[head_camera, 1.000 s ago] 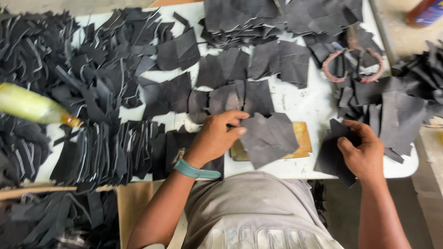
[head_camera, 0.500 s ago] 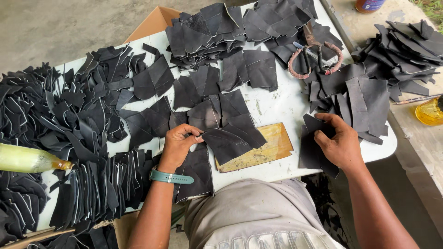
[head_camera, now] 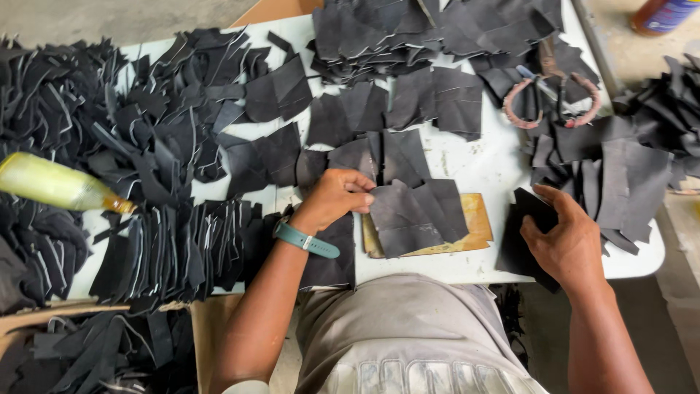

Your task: The person arranges and stacks multiple small black leather pieces on a white table. They use a wooden block to press and align the pieces, then pick up a marker to mark the leather. The person continues to handle and organize the leather parts throughout the clip.

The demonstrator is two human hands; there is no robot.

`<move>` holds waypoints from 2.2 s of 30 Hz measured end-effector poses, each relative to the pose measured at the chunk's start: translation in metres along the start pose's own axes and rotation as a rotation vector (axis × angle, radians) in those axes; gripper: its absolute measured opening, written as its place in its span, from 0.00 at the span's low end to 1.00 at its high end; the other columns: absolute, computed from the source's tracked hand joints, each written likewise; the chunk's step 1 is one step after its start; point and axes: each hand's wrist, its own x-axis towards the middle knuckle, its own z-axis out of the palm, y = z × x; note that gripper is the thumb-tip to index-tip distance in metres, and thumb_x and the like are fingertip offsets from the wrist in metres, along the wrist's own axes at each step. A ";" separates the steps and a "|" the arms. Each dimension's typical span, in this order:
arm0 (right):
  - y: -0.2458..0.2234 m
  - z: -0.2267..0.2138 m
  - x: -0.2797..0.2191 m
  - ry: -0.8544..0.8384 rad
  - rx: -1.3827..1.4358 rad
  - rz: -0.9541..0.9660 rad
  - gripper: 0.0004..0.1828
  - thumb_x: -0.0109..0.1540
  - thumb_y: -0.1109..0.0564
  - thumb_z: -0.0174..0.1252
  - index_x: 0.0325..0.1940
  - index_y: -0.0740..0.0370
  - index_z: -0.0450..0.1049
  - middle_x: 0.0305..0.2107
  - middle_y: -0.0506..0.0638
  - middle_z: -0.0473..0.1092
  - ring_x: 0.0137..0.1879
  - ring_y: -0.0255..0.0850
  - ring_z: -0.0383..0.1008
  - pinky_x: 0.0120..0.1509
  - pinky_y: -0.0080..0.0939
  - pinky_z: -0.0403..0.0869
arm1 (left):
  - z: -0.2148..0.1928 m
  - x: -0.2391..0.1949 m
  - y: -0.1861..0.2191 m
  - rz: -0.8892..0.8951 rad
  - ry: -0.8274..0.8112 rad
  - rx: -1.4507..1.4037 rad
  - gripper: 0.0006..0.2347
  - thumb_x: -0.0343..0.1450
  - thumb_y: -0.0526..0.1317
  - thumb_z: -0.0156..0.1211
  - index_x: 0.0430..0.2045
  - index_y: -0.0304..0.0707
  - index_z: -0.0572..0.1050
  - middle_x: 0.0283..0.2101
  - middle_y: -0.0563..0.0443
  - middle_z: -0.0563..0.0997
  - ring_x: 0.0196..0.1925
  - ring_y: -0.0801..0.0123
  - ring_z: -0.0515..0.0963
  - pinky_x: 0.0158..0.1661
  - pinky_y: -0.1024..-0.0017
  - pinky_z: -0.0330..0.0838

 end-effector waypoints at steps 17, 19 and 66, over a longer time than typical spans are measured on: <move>-0.017 -0.022 -0.005 -0.079 0.066 -0.082 0.34 0.54 0.60 0.67 0.65 0.61 0.71 0.53 0.59 0.74 0.52 0.54 0.77 0.51 0.48 0.75 | 0.011 -0.019 0.008 0.147 0.071 0.216 0.11 0.63 0.26 0.67 0.39 0.28 0.81 0.39 0.46 0.86 0.41 0.73 0.83 0.42 0.75 0.79; -0.018 -0.023 -0.004 -0.057 0.006 -0.151 0.34 0.54 0.59 0.68 0.65 0.61 0.71 0.52 0.60 0.74 0.52 0.56 0.76 0.54 0.49 0.74 | 0.008 -0.019 0.008 0.117 0.080 0.228 0.10 0.63 0.27 0.68 0.38 0.29 0.82 0.38 0.47 0.86 0.40 0.73 0.84 0.42 0.75 0.79; -0.036 0.019 0.001 -0.115 -0.181 -0.148 0.47 0.54 0.45 0.71 0.73 0.59 0.61 0.58 0.58 0.68 0.61 0.58 0.66 0.65 0.56 0.65 | 0.125 -0.010 0.091 0.323 -0.383 1.419 0.13 0.69 0.32 0.54 0.46 0.49 0.76 0.53 0.41 0.72 0.40 0.55 0.82 0.56 0.51 0.66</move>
